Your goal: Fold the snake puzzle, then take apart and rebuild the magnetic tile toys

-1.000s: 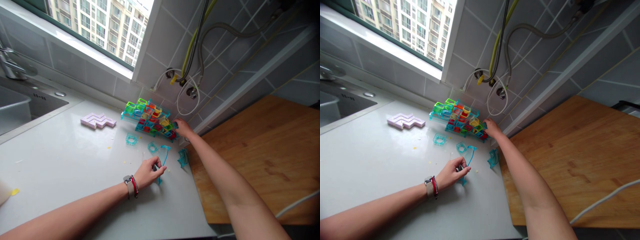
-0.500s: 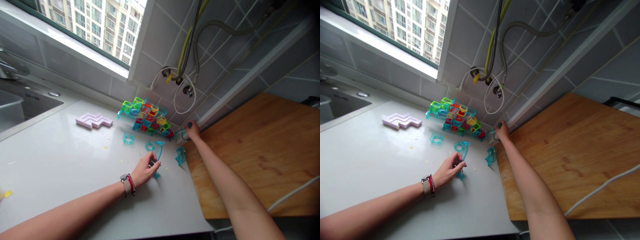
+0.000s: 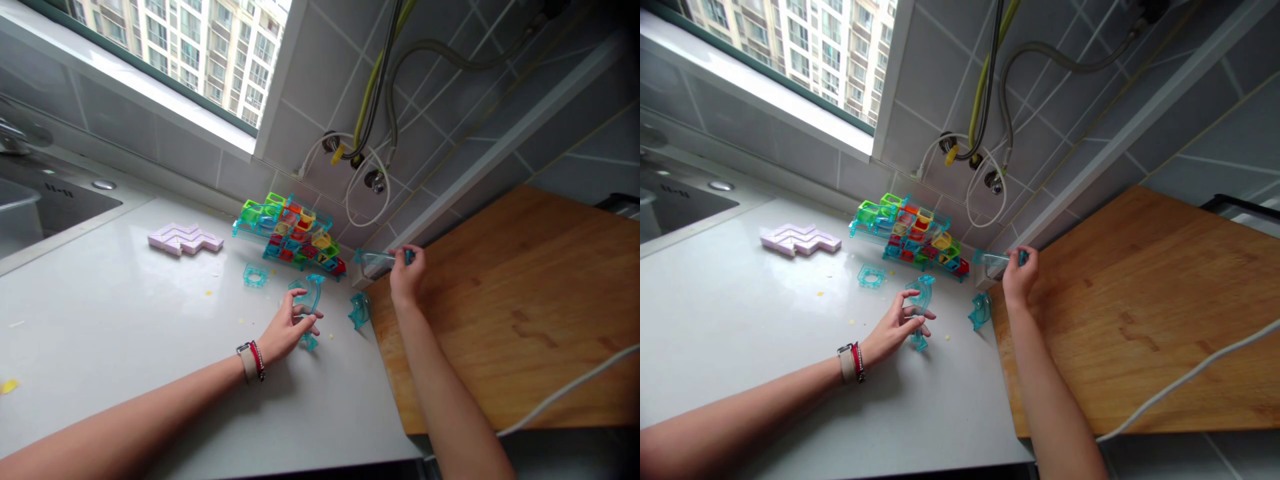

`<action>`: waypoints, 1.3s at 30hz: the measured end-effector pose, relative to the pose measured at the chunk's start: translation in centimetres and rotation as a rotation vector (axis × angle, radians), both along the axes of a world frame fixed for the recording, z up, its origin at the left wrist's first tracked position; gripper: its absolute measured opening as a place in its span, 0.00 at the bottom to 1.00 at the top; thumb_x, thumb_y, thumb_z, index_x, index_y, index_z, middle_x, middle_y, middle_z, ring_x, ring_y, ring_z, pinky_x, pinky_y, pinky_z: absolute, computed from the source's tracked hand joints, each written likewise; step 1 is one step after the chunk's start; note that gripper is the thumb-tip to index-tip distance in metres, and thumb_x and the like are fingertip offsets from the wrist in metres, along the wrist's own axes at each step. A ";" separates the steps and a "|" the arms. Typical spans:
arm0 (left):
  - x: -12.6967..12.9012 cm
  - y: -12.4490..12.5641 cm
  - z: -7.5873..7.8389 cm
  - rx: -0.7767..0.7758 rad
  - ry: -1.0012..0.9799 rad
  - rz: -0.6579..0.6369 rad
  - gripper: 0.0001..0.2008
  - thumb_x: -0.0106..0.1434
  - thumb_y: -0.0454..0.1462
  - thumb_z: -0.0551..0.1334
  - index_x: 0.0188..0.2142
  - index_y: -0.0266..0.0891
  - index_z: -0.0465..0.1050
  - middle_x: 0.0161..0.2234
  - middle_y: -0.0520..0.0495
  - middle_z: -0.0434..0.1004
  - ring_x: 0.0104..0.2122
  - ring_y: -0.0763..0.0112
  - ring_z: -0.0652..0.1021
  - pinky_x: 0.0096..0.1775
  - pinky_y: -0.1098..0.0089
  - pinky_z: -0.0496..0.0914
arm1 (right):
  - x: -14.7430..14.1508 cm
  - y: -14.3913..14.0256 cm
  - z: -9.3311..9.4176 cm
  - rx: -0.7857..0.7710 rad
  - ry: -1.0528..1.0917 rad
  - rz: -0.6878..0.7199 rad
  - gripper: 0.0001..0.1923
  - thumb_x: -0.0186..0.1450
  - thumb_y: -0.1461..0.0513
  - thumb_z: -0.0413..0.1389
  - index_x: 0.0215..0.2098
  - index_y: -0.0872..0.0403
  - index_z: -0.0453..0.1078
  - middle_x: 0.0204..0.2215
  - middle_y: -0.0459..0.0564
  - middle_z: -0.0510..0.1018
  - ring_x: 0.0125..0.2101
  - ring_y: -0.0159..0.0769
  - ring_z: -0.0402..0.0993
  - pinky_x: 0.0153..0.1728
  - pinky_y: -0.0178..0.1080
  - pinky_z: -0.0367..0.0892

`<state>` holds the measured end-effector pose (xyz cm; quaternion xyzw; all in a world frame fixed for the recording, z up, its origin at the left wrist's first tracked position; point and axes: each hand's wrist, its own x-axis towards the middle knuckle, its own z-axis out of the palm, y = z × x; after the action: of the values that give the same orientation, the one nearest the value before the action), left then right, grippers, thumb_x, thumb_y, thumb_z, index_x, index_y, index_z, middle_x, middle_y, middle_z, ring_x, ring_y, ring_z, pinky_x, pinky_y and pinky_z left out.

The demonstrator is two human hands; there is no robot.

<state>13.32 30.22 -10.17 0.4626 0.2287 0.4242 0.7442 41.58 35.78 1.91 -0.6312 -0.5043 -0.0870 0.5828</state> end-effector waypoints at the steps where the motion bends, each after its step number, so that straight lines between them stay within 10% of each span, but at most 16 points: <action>1: -0.1 0.1 0.3 -0.058 -0.025 0.003 0.27 0.64 0.43 0.65 0.55 0.42 0.53 0.42 0.42 0.80 0.32 0.66 0.82 0.39 0.61 0.75 | -0.8 -1.2 -0.4 0.044 0.159 0.064 0.12 0.65 0.56 0.54 0.46 0.50 0.64 0.37 0.51 0.79 0.41 0.41 0.78 0.42 0.46 0.74; 11: -0.9 0.9 1.6 -0.294 -0.163 -0.046 0.14 0.58 0.36 0.64 0.43 0.39 0.66 0.47 0.37 0.81 0.46 0.57 0.82 0.48 0.56 0.73 | -8.9 -7.9 -11.1 -0.152 1.293 0.364 0.14 0.58 0.56 0.66 0.37 0.48 0.67 0.35 0.44 0.83 0.26 0.30 0.76 0.23 0.32 0.71; 19: -0.2 1.0 0.9 -0.167 0.025 0.118 0.14 0.64 0.44 0.66 0.41 0.40 0.65 0.48 0.42 0.79 0.39 0.66 0.81 0.40 0.64 0.75 | -11.9 -8.9 -11.6 -0.309 1.663 0.507 0.13 0.56 0.63 0.70 0.33 0.52 0.71 0.33 0.47 0.82 0.28 0.29 0.76 0.28 0.31 0.76; 28: -0.8 1.1 2.4 0.108 0.079 0.273 0.16 0.61 0.40 0.72 0.36 0.41 0.64 0.54 0.42 0.79 0.55 0.59 0.77 0.51 0.64 0.72 | -13.8 -10.1 -11.4 -0.484 1.616 0.641 0.16 0.55 0.58 0.72 0.35 0.51 0.72 0.37 0.48 0.83 0.33 0.34 0.77 0.31 0.34 0.71; 39: -1.2 1.6 3.1 0.001 0.079 0.183 0.19 0.60 0.46 0.72 0.37 0.40 0.64 0.50 0.40 0.81 0.43 0.56 0.84 0.41 0.61 0.77 | -13.7 -10.0 -11.0 -0.511 0.845 0.871 0.20 0.57 0.50 0.70 0.44 0.51 0.79 0.40 0.51 0.82 0.41 0.40 0.76 0.43 0.40 0.67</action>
<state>12.07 31.85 -7.05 0.4564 0.2989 0.4721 0.6924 27.88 25.79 -9.08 -0.4676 -0.4464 0.5345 0.5444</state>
